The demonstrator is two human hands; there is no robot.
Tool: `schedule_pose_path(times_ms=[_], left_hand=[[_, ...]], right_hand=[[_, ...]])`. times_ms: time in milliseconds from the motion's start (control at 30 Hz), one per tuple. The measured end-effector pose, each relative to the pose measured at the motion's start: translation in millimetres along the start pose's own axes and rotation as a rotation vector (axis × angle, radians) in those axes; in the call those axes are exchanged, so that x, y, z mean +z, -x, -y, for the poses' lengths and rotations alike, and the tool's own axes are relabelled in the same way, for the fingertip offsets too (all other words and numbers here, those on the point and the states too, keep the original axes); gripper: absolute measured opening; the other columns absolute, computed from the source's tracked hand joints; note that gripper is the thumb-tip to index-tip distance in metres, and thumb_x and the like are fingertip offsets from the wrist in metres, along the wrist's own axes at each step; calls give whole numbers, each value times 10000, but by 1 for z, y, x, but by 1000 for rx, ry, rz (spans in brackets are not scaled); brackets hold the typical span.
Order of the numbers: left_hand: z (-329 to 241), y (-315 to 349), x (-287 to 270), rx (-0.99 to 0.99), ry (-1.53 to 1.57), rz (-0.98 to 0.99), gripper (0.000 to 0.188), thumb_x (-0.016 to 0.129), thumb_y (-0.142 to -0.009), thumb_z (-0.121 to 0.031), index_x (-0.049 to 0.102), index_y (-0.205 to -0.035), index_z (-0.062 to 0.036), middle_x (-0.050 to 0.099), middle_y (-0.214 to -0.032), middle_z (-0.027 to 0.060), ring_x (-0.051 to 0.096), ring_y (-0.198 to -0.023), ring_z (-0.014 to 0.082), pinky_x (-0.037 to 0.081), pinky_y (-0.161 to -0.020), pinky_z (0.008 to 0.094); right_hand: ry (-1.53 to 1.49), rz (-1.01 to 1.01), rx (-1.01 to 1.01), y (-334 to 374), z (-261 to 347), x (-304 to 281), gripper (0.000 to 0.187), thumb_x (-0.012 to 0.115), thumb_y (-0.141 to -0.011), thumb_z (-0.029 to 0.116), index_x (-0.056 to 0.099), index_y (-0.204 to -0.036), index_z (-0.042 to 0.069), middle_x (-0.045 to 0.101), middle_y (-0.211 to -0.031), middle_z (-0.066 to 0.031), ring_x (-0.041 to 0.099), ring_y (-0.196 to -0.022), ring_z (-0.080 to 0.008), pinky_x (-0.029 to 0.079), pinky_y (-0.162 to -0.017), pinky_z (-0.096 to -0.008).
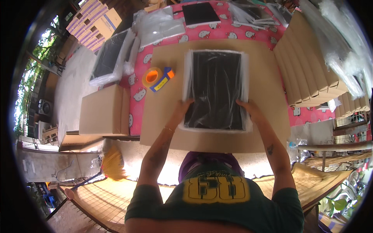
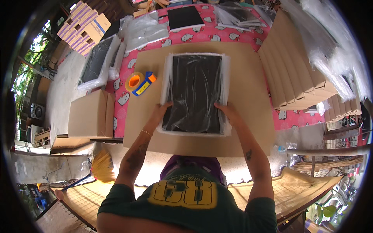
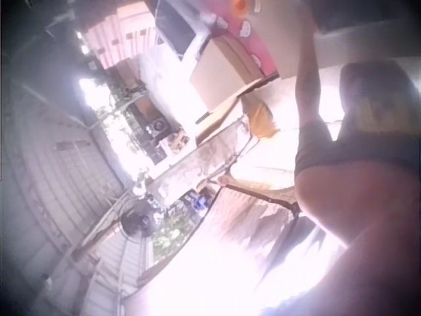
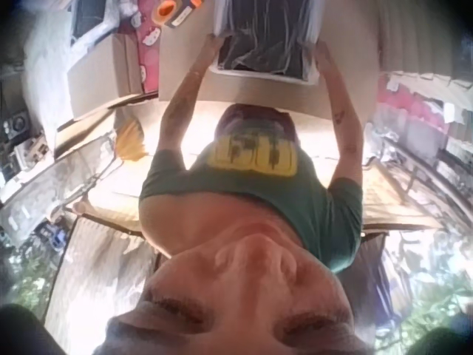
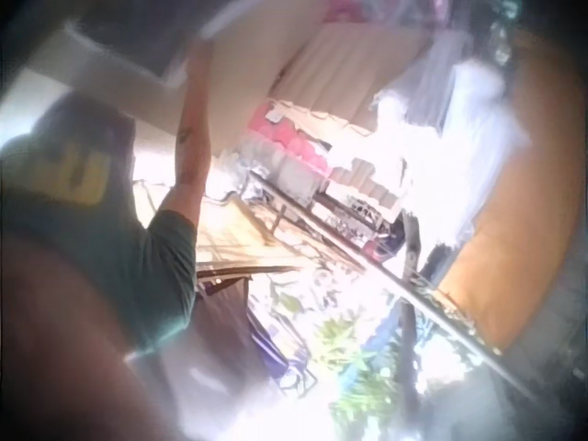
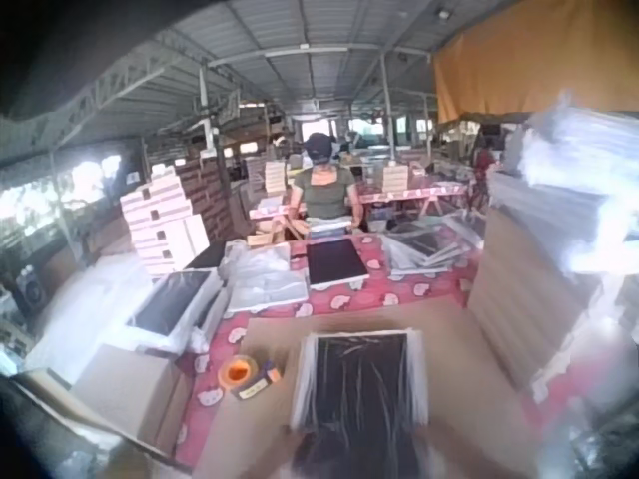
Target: The person folds brown paper bags by hand and secures them with tape using a dispenser, then places a large plastic-wrapped object into one of the prepared bags and tapes it shut.
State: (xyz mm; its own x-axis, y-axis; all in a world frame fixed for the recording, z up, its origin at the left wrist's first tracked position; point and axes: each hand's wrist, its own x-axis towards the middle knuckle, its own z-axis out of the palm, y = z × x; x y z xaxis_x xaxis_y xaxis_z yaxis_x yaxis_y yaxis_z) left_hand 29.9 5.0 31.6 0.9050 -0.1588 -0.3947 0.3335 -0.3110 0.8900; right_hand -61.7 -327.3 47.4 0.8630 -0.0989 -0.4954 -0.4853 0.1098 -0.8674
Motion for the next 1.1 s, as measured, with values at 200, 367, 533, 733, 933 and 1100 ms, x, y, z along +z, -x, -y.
schedule_pose_path(times_ms=[200, 367, 533, 733, 933, 1100], left_hand=[[12, -13, -10, -85, 8, 20, 658, 754, -768, -414, 630, -1063, 161, 693, -985, 227, 695, -860, 295, 541, -778, 363], [-6, -6, -11, -67, -97, 27, 651, 751, -771, -420, 640, -1051, 157, 689, -989, 220, 670, -901, 283, 506, -847, 377], [0, -16, -11, -127, -98, 31, 701, 743, -794, -421, 598, -1138, 172, 655, -1111, 230, 613, -1042, 238, 455, -933, 337], [19, -18, -22, 34, 97, 47, 754, 720, -850, -446, 524, -1297, 129, 586, -1300, 203, 575, -1167, 248, 444, -973, 346], [-20, -17, -50, 287, -422, -435, 651, 717, -857, -342, 500, -1409, -75, 556, -1319, 220, 524, -1254, 345, 402, -1037, 502], [3, -67, -132, 624, -1193, -692, 679, 719, -833, -243, 435, -1445, -169, 578, -1232, 186, 492, -1252, 366, 353, -1042, 633]], right_hand=[[79, -21, -62, -4, -6, 8, 674, 783, -832, 328, 543, -1291, -103, 629, -1230, -197, 595, -1131, -292, 443, -1004, -397], [137, -34, -102, -1, -9, 8, 693, 786, -832, 338, 535, -1277, -131, 638, -1201, -206, 618, -1087, -287, 461, -970, -379], [109, -31, -165, -3, -15, 3, 694, 771, -845, 416, 564, -1271, -91, 659, -1165, -172, 617, -1082, -251, 456, -975, -367], [5, -66, 54, 17, 3, 14, 838, 684, -884, 535, 480, -1317, -153, 620, -1220, -225, 615, -1104, -272, 469, -954, -344], [-99, -204, -10, 26, -19, -4, 729, 648, -920, 480, 462, -1404, -33, 583, -1304, -170, 555, -1198, -244, 435, -996, -345], [637, -906, -433, 35, -98, -112, 628, 692, -888, 379, 546, -1329, -44, 584, -1257, -281, 555, -1189, -382, 429, -1027, -448]])
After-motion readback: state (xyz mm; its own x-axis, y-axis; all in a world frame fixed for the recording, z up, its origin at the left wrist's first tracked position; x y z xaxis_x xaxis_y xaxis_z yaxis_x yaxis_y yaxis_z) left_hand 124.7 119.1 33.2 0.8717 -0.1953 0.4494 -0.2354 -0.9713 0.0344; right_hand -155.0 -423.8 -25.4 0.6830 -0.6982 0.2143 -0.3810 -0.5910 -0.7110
